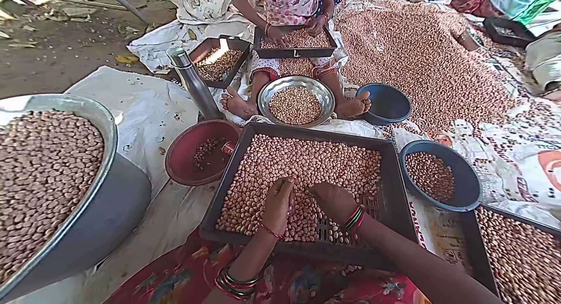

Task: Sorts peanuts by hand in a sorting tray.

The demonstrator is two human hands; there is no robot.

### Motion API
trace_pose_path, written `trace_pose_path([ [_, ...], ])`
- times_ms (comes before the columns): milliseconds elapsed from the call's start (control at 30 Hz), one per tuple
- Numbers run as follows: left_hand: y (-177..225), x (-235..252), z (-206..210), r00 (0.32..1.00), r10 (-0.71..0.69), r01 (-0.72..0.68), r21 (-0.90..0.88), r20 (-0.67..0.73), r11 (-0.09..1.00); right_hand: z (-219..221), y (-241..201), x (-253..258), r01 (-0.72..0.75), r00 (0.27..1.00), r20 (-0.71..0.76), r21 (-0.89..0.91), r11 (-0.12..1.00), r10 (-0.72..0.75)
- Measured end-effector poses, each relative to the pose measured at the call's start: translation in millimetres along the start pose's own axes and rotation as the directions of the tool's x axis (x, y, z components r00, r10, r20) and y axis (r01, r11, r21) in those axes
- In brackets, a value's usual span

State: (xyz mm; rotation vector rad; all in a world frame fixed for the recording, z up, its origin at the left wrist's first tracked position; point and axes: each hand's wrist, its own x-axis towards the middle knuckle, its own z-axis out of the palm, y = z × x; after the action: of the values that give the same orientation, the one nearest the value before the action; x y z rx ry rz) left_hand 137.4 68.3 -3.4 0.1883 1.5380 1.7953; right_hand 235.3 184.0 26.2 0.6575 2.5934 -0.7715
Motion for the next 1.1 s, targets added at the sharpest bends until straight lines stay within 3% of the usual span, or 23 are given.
trace_pose_path([
  [100, 1, 0, 0, 1.000, 0.008, -0.009, -0.023, -0.014, 1.000, 1, 1, 10, -0.003, 0.998, -0.060, -0.003, 1.000, 0.003],
  [333, 4, 1, 2, 0.997, 0.033, -0.041, -0.120, -0.071, 0.992, 19, -3, 10, 0.135, 0.991, 0.015, 0.018, 0.991, -0.135],
  [533, 4, 2, -1, 0.991, 0.042, -0.063, -0.169, -0.125, 0.984, 45, 5, 18, 0.269, 0.934, -0.238, -0.019, 0.963, -0.266],
  [667, 5, 3, -1, 0.986, 0.047, -0.081, -0.216, -0.157, 0.973, 25, -8, 5, 0.281, 0.958, -0.105, 0.156, 0.947, -0.267],
  [800, 6, 4, 1, 0.985, 0.038, -0.078, -0.237, -0.171, 0.968, 40, -17, 6, 0.313, 0.950, 0.001, 0.013, 0.950, -0.313],
  [900, 6, 3, 0, 0.984, 0.020, -0.062, -0.242, -0.176, 0.968, 56, -15, 10, 0.368, 0.923, -0.103, -0.058, 0.928, -0.372],
  [1033, 6, 2, 1, 0.986, 0.004, -0.044, -0.231, -0.169, 0.972, 32, -26, 7, 0.182, 0.981, 0.074, -0.001, 0.983, -0.182],
  [1100, 5, 2, 1, 0.987, -0.017, -0.015, -0.201, -0.160, 0.979, 20, -27, 1, 0.153, 0.988, 0.011, 0.039, 0.987, -0.154],
])
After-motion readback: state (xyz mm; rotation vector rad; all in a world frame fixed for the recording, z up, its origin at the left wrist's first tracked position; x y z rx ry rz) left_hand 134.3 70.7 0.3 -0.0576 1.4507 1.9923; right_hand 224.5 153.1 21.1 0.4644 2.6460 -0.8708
